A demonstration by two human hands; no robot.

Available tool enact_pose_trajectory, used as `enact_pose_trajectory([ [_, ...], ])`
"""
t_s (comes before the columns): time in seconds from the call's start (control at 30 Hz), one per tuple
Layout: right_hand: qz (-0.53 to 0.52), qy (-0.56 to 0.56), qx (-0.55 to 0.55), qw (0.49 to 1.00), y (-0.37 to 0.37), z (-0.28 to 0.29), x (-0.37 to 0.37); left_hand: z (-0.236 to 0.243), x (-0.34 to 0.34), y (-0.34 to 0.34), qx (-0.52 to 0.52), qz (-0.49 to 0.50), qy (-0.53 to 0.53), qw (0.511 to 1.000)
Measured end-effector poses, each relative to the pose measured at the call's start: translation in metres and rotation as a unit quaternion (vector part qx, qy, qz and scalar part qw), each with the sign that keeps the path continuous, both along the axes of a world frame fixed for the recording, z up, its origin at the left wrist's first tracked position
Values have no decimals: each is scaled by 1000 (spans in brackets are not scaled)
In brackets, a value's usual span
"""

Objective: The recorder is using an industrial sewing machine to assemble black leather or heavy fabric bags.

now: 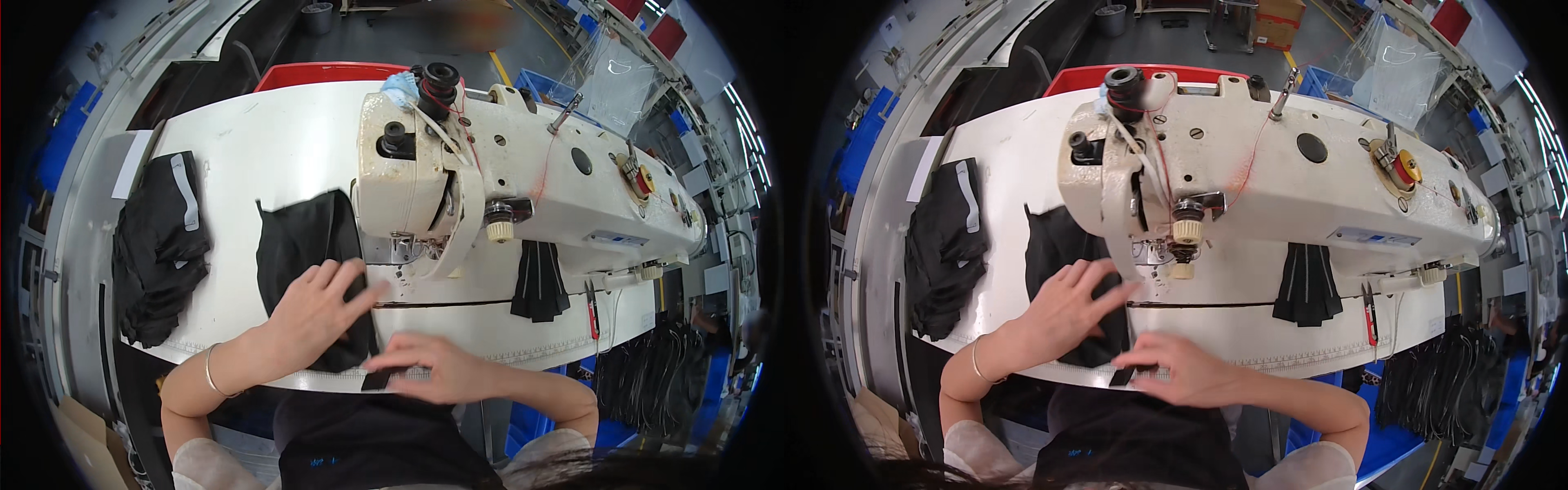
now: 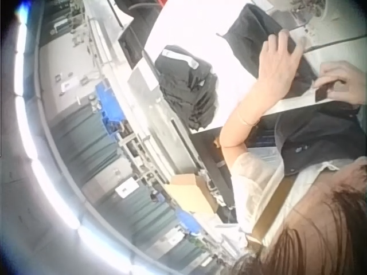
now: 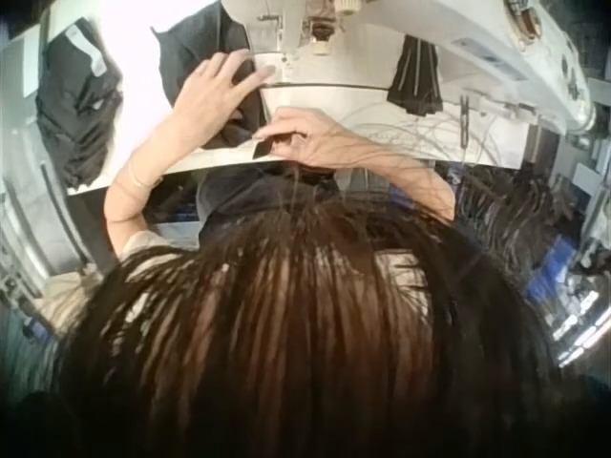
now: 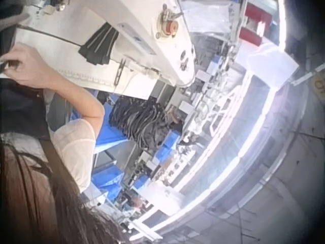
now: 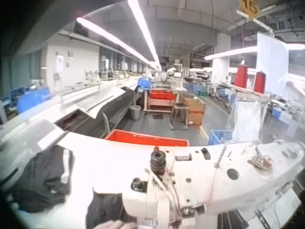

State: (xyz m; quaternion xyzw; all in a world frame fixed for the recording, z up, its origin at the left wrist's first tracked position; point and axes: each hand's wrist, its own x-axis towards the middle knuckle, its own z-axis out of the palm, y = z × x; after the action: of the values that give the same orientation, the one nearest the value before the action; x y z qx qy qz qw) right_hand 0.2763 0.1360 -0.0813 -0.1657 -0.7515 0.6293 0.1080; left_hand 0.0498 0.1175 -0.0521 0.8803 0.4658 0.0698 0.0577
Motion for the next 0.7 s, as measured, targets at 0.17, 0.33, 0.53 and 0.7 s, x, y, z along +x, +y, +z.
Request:
enact_pose_trajectory([
  [0.17, -45, -1, -354, 934, -22, 8, -16, -6, -23, 0, -21, -149, -71, 986],
  [0.33, -243, -11, -172, 955, 6, -2, -47, -11, -20, -25, 406, 28, 27, 913],
  [0.53, -310, 117, -222, 917, 21, -35, -79, -35, 4, -59, 123, 245, -87, 958],
  [0.7, -283, 117, -142, 941, 14, -41, -63, -3, -12, -6, 82, 122, -234, 961],
])
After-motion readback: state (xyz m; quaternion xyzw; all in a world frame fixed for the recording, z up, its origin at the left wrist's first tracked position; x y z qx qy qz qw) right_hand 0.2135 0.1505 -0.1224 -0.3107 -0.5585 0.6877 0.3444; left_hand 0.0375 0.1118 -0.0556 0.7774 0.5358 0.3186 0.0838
